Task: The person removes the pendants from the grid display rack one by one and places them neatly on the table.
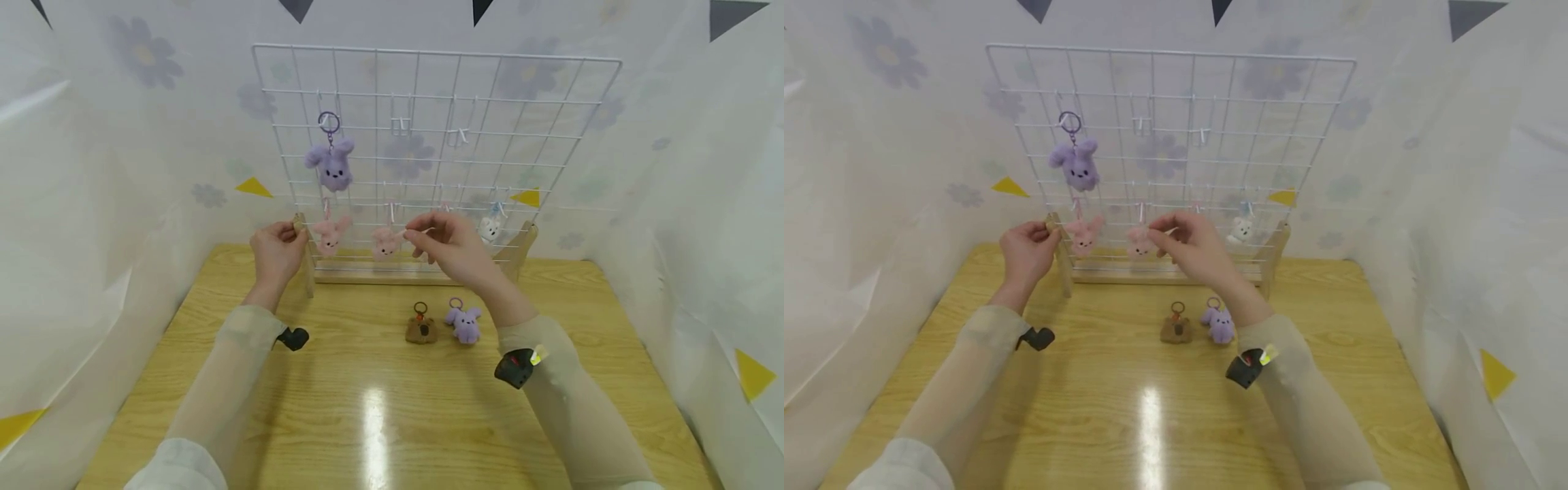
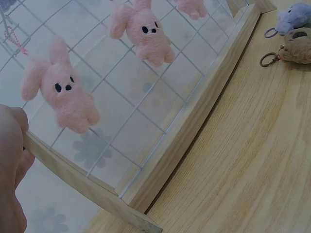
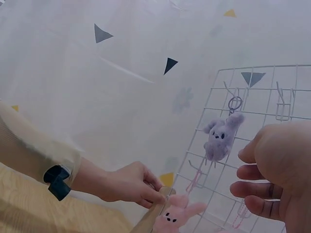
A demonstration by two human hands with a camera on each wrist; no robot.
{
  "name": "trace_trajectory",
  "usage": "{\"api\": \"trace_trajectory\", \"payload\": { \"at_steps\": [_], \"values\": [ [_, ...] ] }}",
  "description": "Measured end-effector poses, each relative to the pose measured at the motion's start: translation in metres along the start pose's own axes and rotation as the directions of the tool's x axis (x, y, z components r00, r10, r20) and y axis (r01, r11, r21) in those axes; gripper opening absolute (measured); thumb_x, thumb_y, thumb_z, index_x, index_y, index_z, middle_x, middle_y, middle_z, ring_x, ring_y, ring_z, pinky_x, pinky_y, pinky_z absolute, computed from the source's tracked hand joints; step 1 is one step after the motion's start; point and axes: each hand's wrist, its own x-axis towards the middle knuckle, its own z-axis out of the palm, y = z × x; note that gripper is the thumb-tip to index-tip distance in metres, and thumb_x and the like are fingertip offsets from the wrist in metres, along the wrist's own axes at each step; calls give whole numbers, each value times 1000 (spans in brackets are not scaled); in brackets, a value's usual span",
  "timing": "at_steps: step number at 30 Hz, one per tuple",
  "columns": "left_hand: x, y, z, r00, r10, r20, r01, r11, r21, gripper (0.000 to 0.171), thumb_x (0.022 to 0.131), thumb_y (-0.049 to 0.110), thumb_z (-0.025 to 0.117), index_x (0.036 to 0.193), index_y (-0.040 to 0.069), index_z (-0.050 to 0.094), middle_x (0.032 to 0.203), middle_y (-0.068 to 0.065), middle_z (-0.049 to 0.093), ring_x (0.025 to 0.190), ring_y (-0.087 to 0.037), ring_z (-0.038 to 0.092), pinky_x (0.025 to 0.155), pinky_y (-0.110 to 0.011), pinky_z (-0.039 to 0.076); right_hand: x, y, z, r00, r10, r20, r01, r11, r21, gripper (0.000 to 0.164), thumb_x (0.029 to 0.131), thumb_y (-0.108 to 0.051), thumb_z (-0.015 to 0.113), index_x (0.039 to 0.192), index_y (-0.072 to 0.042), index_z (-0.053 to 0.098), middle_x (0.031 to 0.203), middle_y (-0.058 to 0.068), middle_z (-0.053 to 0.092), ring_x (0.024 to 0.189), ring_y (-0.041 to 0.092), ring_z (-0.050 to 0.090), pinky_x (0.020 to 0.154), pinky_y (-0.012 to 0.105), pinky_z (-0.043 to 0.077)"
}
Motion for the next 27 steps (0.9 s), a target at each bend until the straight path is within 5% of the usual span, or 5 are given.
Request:
{"api": "trace_trajectory", "payload": {
  "at_steps": [19,27],
  "values": [
    [2,0,2,1000,21,-13,-21,1000,-3,24,100,13,73,114,-7,78,104,-22,77,97,-29,77,77,-24,63,45,-18,22,995,-75,-58,77,997,25,21,105,-13,68,120,2,72,120,13,71,88,36,70,60,27,53],
    [1,-1,1,1000,24,-16,-24,1000,1,24,101,14,73,113,-6,78,103,-21,77,96,-29,77,76,-25,63,58,-23,29,991,-109,-80,112,993,45,18,104,-7,69,119,0,73,118,13,71,83,27,70,60,29,53]
  ]
}}
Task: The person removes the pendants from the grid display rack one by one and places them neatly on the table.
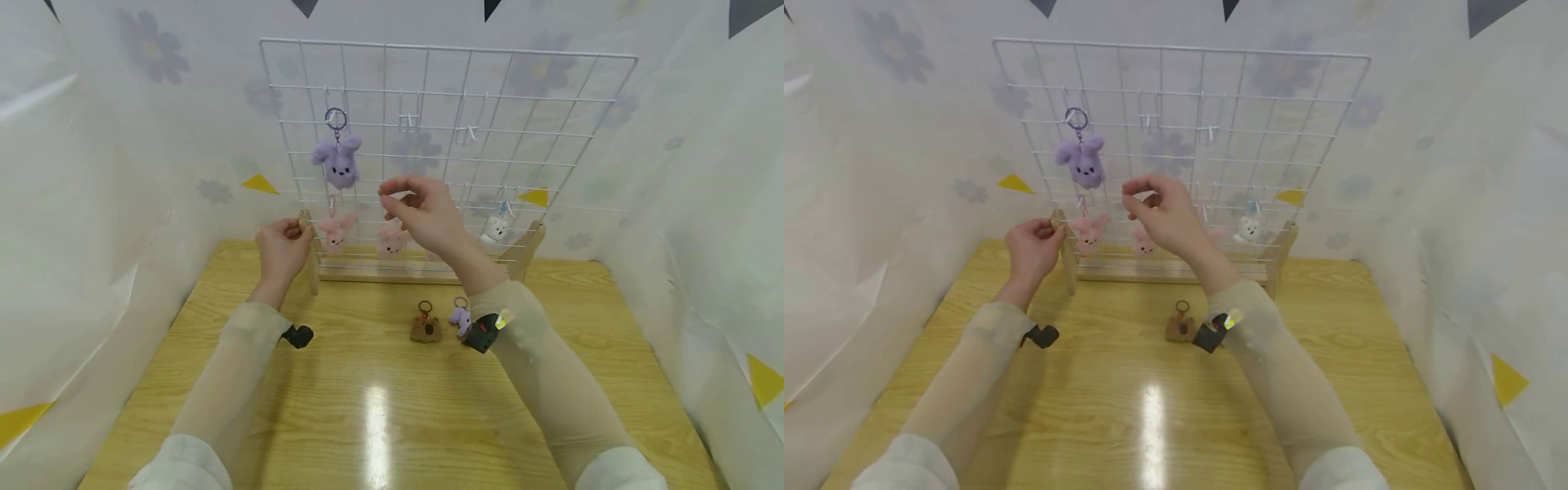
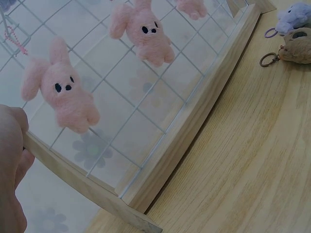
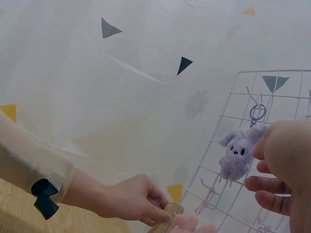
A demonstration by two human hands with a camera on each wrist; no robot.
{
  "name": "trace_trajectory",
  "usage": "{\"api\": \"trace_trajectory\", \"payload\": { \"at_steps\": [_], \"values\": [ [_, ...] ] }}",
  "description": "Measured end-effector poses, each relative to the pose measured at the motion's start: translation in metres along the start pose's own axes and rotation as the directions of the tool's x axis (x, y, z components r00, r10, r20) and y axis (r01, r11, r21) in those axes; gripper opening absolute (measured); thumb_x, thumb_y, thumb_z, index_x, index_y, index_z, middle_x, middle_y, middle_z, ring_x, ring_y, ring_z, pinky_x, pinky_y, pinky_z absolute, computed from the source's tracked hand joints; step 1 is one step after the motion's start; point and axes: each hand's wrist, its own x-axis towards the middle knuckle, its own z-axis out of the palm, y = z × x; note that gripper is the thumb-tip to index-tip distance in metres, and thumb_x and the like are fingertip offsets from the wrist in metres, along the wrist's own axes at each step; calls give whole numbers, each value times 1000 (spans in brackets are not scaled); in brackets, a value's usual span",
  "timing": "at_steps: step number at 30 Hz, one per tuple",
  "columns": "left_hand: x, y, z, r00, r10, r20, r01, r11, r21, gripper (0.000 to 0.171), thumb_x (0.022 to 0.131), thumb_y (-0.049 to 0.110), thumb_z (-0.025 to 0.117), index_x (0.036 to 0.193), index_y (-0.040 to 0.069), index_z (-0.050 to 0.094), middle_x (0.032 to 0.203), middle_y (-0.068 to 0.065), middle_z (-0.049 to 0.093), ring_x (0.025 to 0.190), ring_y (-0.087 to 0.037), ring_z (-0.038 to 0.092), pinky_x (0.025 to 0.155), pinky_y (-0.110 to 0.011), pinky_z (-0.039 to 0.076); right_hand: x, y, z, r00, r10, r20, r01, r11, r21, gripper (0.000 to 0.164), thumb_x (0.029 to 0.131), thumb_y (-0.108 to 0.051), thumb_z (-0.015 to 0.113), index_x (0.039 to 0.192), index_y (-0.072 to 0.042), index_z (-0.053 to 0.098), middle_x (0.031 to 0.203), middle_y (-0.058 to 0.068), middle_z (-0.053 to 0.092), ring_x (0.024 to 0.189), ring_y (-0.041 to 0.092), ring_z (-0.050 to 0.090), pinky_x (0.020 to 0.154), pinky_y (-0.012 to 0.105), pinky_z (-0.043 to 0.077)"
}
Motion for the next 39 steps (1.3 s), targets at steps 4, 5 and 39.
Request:
{"api": "trace_trajectory", "payload": {
  "at_steps": [4,5,39],
  "values": [
    [0,0,0,1000,2,-1,-2,1000,6,23,101,14,73,112,-6,78,103,-21,77,95,-29,77,76,-26,64,5,0,3,1000,-25,-9,25,1000,-7,22,104,-7,69,124,1,71,120,15,70,82,26,70,58,29,52],
    [0,0,0,1000,1,0,-1,1000,9,24,101,14,73,112,-6,78,103,-21,77,95,-29,77,77,-26,64,7,-1,4,1000,-28,-11,28,1000,-13,24,104,-7,69,126,1,71,120,15,70,82,26,70,59,29,52],
    [2,-1,-1,1000,-1,12,1,1000,14,24,100,13,73,113,-7,78,104,-23,77,97,-30,77,81,-36,65,47,-37,24,995,-81,-50,78,994,-72,33,105,-9,66,138,-1,64,133,7,65,83,20,68,59,32,52]
  ]
}}
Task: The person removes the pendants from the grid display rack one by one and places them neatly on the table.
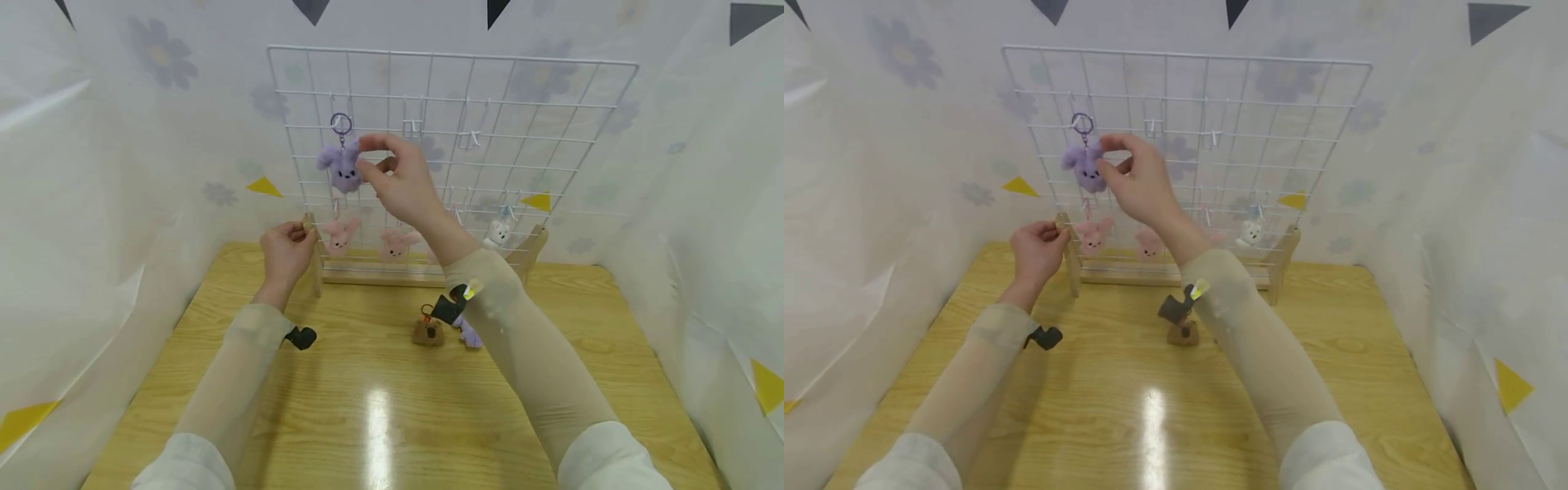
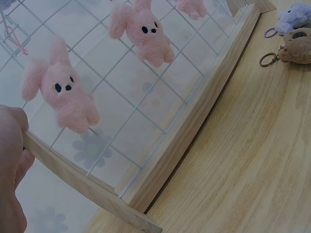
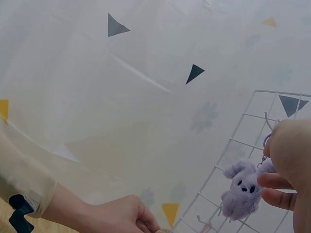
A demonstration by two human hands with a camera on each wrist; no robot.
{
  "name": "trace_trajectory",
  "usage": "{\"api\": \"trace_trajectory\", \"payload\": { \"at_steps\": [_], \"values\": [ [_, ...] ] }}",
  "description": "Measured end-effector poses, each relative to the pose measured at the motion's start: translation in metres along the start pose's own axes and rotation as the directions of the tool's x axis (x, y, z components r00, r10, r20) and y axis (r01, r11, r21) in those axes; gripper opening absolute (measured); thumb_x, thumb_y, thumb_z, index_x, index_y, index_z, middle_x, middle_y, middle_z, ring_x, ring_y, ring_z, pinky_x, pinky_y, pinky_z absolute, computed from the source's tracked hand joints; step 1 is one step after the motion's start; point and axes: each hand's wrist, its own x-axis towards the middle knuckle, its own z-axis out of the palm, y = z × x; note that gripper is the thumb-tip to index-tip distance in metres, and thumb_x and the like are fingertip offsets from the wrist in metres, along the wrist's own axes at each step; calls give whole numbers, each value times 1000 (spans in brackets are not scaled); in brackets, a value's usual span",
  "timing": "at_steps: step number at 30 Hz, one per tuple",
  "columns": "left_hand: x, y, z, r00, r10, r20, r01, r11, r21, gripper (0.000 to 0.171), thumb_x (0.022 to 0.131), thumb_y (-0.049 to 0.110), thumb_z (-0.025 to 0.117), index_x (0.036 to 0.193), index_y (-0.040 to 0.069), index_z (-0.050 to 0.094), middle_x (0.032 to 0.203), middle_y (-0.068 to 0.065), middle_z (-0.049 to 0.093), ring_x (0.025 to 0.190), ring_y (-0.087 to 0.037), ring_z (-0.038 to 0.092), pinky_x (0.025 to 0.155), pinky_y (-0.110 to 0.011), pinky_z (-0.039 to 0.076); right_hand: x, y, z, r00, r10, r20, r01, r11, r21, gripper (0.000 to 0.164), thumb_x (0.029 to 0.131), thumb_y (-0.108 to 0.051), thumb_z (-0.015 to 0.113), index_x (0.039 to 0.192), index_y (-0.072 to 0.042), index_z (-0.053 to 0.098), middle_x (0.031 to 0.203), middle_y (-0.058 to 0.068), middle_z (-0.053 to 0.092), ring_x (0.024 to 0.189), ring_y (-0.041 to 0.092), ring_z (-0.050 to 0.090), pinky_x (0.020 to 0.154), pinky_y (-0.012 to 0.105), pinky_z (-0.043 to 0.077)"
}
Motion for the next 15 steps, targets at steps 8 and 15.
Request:
{"api": "trace_trajectory", "payload": {
  "at_steps": [8,15],
  "values": [
    [1,-1,0,1000,0,1,0,1000,-7,24,100,12,72,113,-7,78,104,-22,77,97,-30,77,80,-32,65,9,-5,5,999,36,7,-36,999,-24,38,106,-11,66,143,-2,61,137,7,62,89,28,68,61,32,54],
    [-1,0,-1,1000,-9,18,9,1000,-10,24,101,14,72,115,-6,77,105,-22,77,98,-29,77,80,-32,65,18,-9,9,999,28,-26,-28,1000,3,39,105,-6,65,143,0,59,139,11,62,90,32,70,60,31,54]
  ]
}}
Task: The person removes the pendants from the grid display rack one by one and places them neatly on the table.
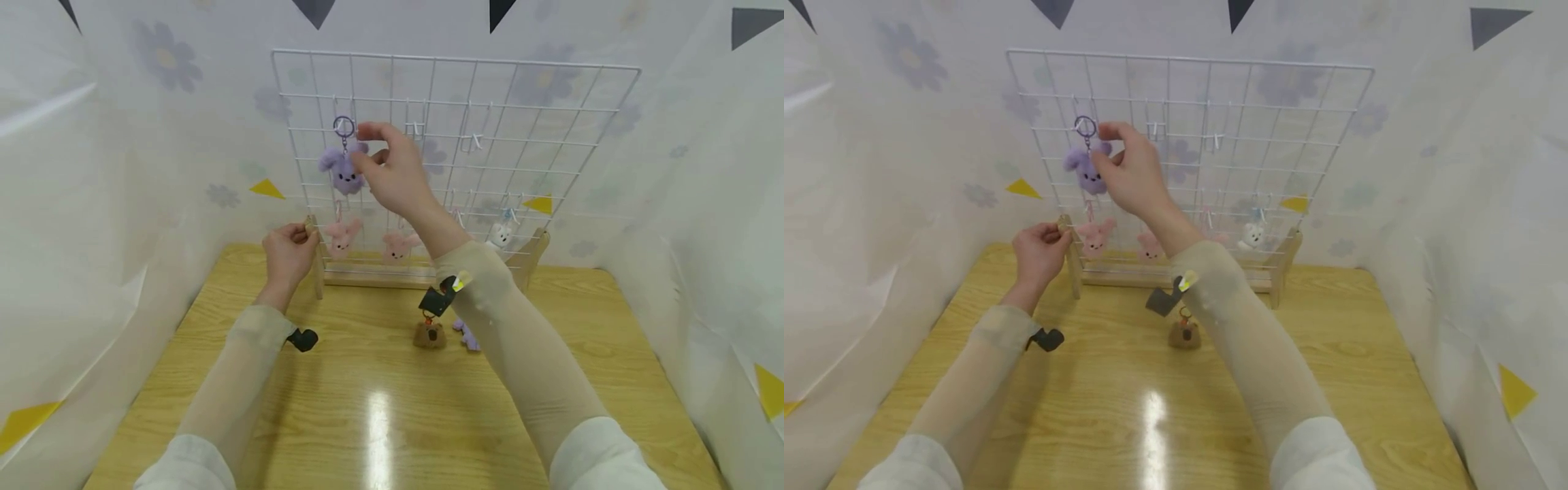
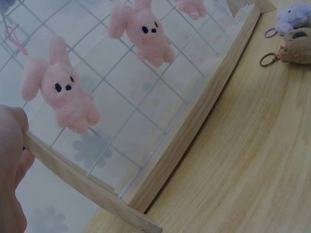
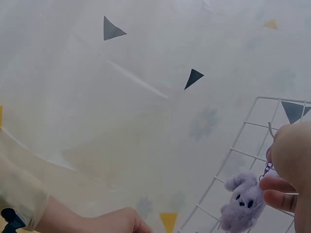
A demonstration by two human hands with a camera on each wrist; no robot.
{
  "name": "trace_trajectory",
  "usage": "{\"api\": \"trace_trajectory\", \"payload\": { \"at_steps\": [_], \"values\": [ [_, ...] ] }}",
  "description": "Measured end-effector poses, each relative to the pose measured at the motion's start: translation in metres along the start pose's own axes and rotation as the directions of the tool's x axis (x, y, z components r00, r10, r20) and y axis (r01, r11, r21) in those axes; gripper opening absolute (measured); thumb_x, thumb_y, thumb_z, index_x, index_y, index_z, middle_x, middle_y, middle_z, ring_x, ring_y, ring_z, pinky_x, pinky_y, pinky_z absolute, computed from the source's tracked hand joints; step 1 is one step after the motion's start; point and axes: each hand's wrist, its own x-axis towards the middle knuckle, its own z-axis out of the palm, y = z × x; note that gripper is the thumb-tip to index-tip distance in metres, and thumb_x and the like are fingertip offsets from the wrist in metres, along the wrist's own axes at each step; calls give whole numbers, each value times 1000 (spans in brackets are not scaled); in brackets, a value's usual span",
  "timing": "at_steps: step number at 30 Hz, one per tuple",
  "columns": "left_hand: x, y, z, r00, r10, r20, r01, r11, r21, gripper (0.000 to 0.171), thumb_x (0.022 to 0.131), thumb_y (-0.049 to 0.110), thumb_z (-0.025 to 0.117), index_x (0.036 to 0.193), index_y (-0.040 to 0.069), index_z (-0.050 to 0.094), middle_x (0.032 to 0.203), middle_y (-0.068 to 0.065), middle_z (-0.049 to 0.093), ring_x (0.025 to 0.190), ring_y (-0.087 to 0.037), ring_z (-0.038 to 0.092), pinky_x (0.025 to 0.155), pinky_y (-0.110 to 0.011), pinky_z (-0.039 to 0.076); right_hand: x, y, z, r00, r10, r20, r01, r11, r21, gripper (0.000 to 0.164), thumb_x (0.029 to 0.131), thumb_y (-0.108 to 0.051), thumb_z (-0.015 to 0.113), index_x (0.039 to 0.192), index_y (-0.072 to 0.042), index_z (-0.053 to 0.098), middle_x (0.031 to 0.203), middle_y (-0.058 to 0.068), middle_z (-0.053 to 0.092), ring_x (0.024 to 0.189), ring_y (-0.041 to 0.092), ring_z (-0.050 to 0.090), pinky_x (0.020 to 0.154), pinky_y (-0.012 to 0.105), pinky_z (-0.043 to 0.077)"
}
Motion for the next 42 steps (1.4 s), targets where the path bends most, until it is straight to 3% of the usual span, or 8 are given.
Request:
{"api": "trace_trajectory", "payload": {
  "at_steps": [5,11,16,24,34,42],
  "values": [
    [-2,1,-1,1000,-3,7,3,1000,-5,25,102,14,73,116,-6,77,106,-22,77,98,-28,77,80,-33,65,3,-3,1,1000,25,-9,-24,998,51,37,105,-5,63,142,0,59,138,14,62,89,36,70,58,31,52],
    [-2,0,-1,1000,0,1,0,1000,0,26,102,15,73,117,-6,76,107,-22,77,98,-28,77,81,-34,65,8,-3,4,996,85,-25,-83,992,94,34,105,-5,63,139,-3,62,129,7,65,88,28,70,61,37,55],
    [-2,0,0,1000,0,-4,0,1000,7,26,101,16,73,116,-6,77,106,-21,77,98,-28,77,81,-35,65,11,-1,7,994,110,-27,-106,987,121,34,105,-5,64,139,-2,63,123,4,67,85,24,71,58,33,53],
    [0,-1,0,1000,16,-12,-15,1000,18,24,101,16,72,114,-5,78,104,-20,77,96,-27,77,81,-35,65,12,-4,7,996,88,-29,-85,993,88,26,105,-6,65,131,-4,68,124,3,65,86,29,70,54,30,50],
    [-1,-2,0,1000,6,-3,-6,1000,10,26,101,16,73,116,-6,77,106,-21,77,98,-28,77,82,-35,65,18,-5,10,997,72,-23,-69,990,123,23,105,-6,66,128,-2,68,117,6,69,80,25,72,52,29,50],
    [-1,-1,0,1000,13,-8,-13,1000,9,25,101,16,73,114,-5,77,105,-21,77,97,-28,77,82,-36,65,25,-2,15,995,43,-85,-35,995,98,17,104,-3,66,119,5,70,107,11,69,72,27,68,68,34,60]
  ]
}}
